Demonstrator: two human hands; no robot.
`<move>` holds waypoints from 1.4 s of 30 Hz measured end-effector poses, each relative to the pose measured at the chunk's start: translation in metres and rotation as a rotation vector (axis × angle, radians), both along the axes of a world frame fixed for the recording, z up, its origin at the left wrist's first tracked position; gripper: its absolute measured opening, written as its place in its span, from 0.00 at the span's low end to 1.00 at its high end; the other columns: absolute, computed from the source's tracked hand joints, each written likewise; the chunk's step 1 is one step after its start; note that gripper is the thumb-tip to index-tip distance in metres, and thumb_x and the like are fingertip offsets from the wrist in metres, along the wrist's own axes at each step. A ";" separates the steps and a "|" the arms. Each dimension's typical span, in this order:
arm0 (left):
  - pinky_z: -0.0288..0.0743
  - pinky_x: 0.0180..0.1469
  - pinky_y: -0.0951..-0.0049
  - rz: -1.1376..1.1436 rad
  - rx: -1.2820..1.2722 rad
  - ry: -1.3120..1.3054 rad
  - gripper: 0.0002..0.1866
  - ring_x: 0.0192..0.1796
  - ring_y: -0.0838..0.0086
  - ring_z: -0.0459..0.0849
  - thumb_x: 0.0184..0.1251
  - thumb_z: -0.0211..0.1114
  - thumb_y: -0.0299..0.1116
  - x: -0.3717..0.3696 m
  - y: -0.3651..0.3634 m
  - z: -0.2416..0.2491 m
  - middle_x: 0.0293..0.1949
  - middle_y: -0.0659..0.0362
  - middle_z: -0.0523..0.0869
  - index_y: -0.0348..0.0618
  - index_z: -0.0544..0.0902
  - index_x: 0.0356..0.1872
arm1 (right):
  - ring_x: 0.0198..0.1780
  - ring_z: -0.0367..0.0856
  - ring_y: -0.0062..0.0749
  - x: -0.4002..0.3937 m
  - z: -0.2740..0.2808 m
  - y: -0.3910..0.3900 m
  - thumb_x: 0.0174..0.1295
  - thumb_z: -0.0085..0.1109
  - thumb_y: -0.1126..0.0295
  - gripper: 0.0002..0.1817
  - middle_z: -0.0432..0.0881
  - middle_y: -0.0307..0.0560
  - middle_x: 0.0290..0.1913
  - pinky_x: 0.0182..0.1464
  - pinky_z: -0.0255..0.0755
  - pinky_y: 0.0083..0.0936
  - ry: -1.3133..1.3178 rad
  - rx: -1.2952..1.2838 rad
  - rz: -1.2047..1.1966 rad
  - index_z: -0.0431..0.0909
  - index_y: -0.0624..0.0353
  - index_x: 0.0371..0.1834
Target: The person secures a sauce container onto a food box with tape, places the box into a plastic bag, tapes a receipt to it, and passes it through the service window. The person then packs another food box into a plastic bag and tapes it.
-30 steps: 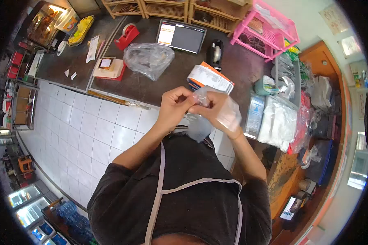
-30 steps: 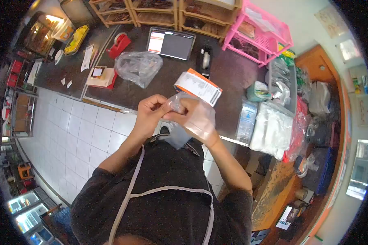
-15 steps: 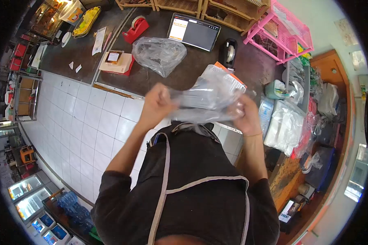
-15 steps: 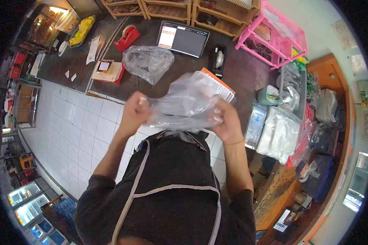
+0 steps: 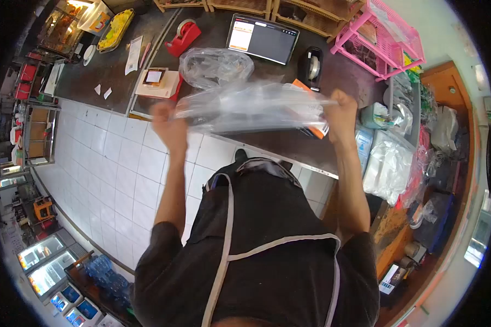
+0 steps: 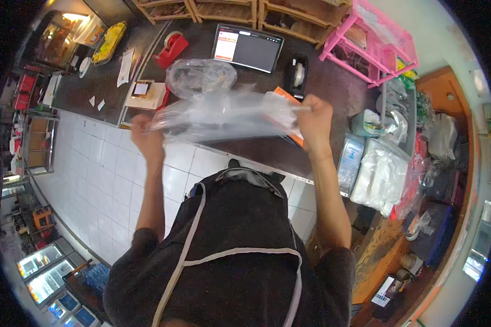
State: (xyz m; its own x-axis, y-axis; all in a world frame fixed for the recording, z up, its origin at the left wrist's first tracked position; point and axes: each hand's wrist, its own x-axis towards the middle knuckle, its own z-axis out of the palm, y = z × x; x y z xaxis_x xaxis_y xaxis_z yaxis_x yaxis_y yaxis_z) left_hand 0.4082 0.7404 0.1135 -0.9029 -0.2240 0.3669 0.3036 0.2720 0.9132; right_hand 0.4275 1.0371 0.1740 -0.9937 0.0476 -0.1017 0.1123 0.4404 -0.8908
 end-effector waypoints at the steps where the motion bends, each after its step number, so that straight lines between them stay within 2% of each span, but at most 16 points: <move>1: 0.70 0.42 0.71 0.053 -0.126 0.087 0.08 0.38 0.72 0.76 0.51 0.65 0.23 0.004 0.008 -0.001 0.32 0.59 0.77 0.41 0.73 0.30 | 0.28 0.76 0.29 -0.002 -0.001 -0.018 0.48 0.62 0.75 0.04 0.77 0.42 0.21 0.36 0.73 0.32 0.078 -0.044 -0.008 0.77 0.62 0.21; 4: 0.71 0.37 0.79 0.154 -0.431 0.279 0.10 0.32 0.81 0.75 0.57 0.65 0.22 0.000 -0.019 0.003 0.29 0.61 0.76 0.45 0.71 0.32 | 0.27 0.75 0.31 -0.006 0.021 -0.066 0.51 0.62 0.75 0.05 0.76 0.42 0.22 0.36 0.73 0.33 0.338 -0.112 0.074 0.76 0.60 0.21; 7: 0.58 0.19 0.84 0.131 0.686 -0.528 0.10 0.20 0.83 0.69 0.59 0.56 0.19 0.008 -0.081 -0.013 0.22 0.63 0.73 0.46 0.68 0.38 | 0.30 0.75 0.27 -0.022 0.014 -0.051 0.51 0.60 0.78 0.02 0.79 0.43 0.26 0.36 0.73 0.29 0.325 -0.266 0.057 0.76 0.61 0.25; 8: 0.58 0.16 0.83 0.129 0.487 -0.499 0.12 0.20 0.85 0.69 0.60 0.60 0.22 0.020 -0.072 -0.040 0.27 0.61 0.76 0.46 0.68 0.41 | 0.30 0.74 0.21 -0.018 0.011 -0.072 0.49 0.61 0.78 0.04 0.78 0.40 0.25 0.33 0.71 0.26 0.136 -0.342 0.044 0.75 0.61 0.23; 9: 0.71 0.27 0.77 0.157 0.241 -0.566 0.19 0.26 0.74 0.77 0.58 0.65 0.24 0.028 -0.061 -0.046 0.32 0.55 0.80 0.44 0.68 0.49 | 0.30 0.73 0.16 -0.014 0.009 -0.093 0.46 0.63 0.79 0.06 0.77 0.38 0.24 0.31 0.69 0.22 -0.046 -0.402 0.021 0.74 0.61 0.21; 10: 0.72 0.39 0.70 0.247 -0.291 -0.287 0.26 0.32 0.66 0.79 0.56 0.66 0.25 0.031 -0.056 -0.039 0.35 0.51 0.81 0.43 0.66 0.54 | 0.28 0.68 0.14 -0.012 0.003 -0.114 0.44 0.63 0.80 0.07 0.73 0.34 0.22 0.29 0.65 0.21 0.151 -0.371 0.232 0.72 0.61 0.18; 13: 0.58 0.64 0.55 0.300 -0.578 -0.023 0.33 0.50 0.51 0.79 0.50 0.68 0.24 0.024 -0.054 -0.023 0.42 0.46 0.83 0.40 0.67 0.61 | 0.26 0.59 0.10 -0.015 0.006 -0.135 0.51 0.67 0.74 0.17 0.63 0.27 0.22 0.26 0.56 0.18 -0.064 -0.413 0.480 0.64 0.55 0.17; 15: 0.65 0.60 0.60 0.022 -0.385 -0.188 0.20 0.47 0.58 0.80 0.52 0.68 0.25 0.013 -0.083 -0.048 0.42 0.51 0.84 0.37 0.77 0.49 | 0.28 0.63 0.10 -0.038 0.030 -0.132 0.53 0.69 0.72 0.15 0.66 0.27 0.24 0.28 0.59 0.17 -0.257 -0.464 0.731 0.68 0.55 0.21; 17: 0.69 0.54 0.66 -0.018 -0.076 -0.348 0.08 0.45 0.68 0.80 0.55 0.66 0.23 0.011 -0.102 -0.051 0.40 0.55 0.84 0.34 0.80 0.36 | 0.38 0.73 0.13 -0.089 0.004 -0.113 0.58 0.66 0.68 0.13 0.75 0.30 0.33 0.40 0.69 0.15 -0.430 -0.568 0.640 0.74 0.56 0.43; 19: 0.71 0.48 0.73 0.023 -0.128 -0.322 0.06 0.43 0.73 0.79 0.57 0.63 0.21 0.026 -0.118 -0.054 0.37 0.55 0.83 0.34 0.78 0.35 | 0.43 0.79 0.28 -0.160 -0.081 -0.090 0.62 0.61 0.60 0.20 0.80 0.44 0.43 0.45 0.73 0.24 0.005 -0.229 0.436 0.73 0.56 0.53; 22: 0.71 0.47 0.76 0.010 -0.160 -0.331 0.03 0.42 0.76 0.78 0.58 0.62 0.21 0.056 -0.132 -0.056 0.36 0.57 0.82 0.34 0.77 0.32 | 0.51 0.73 0.44 -0.213 -0.139 -0.098 0.63 0.55 0.58 0.26 0.72 0.54 0.49 0.52 0.66 0.47 0.269 0.897 0.118 0.67 0.45 0.66; 31: 0.71 0.44 0.79 0.206 0.349 -0.636 0.08 0.39 0.82 0.75 0.62 0.60 0.21 0.104 -0.130 -0.065 0.41 0.57 0.83 0.38 0.72 0.24 | 0.61 0.66 0.51 -0.268 -0.203 -0.125 0.62 0.48 0.63 0.32 0.67 0.57 0.59 0.58 0.57 0.50 -0.130 1.224 0.240 0.57 0.36 0.73; 36: 0.73 0.40 0.78 0.172 0.396 -0.694 0.08 0.34 0.79 0.77 0.59 0.60 0.19 0.095 -0.122 -0.061 0.40 0.54 0.82 0.40 0.70 0.25 | 0.60 0.68 0.53 -0.255 -0.175 -0.122 0.61 0.51 0.64 0.32 0.69 0.58 0.57 0.57 0.60 0.52 -0.099 1.182 0.257 0.59 0.37 0.71; 38: 0.74 0.39 0.78 0.140 0.409 -0.740 0.08 0.33 0.78 0.78 0.58 0.60 0.18 0.084 -0.118 -0.055 0.39 0.54 0.82 0.40 0.70 0.27 | 0.50 0.74 0.44 -0.229 -0.150 -0.120 0.58 0.57 0.65 0.31 0.72 0.54 0.49 0.50 0.69 0.42 0.232 0.818 0.125 0.63 0.43 0.68; 40: 0.76 0.37 0.78 0.169 0.544 -0.729 0.11 0.32 0.74 0.81 0.56 0.62 0.17 0.067 -0.105 -0.050 0.38 0.52 0.83 0.39 0.71 0.37 | 0.50 0.73 0.51 -0.164 -0.102 -0.122 0.55 0.60 0.65 0.32 0.73 0.60 0.51 0.52 0.69 0.43 0.252 0.208 0.142 0.64 0.57 0.65; 42: 0.77 0.39 0.76 0.017 0.707 -0.744 0.14 0.34 0.73 0.82 0.56 0.63 0.17 0.040 -0.071 -0.014 0.38 0.53 0.83 0.39 0.71 0.42 | 0.57 0.68 0.54 -0.086 -0.085 -0.130 0.45 0.72 0.49 0.54 0.68 0.64 0.57 0.61 0.63 0.44 0.249 0.163 0.180 0.52 0.66 0.70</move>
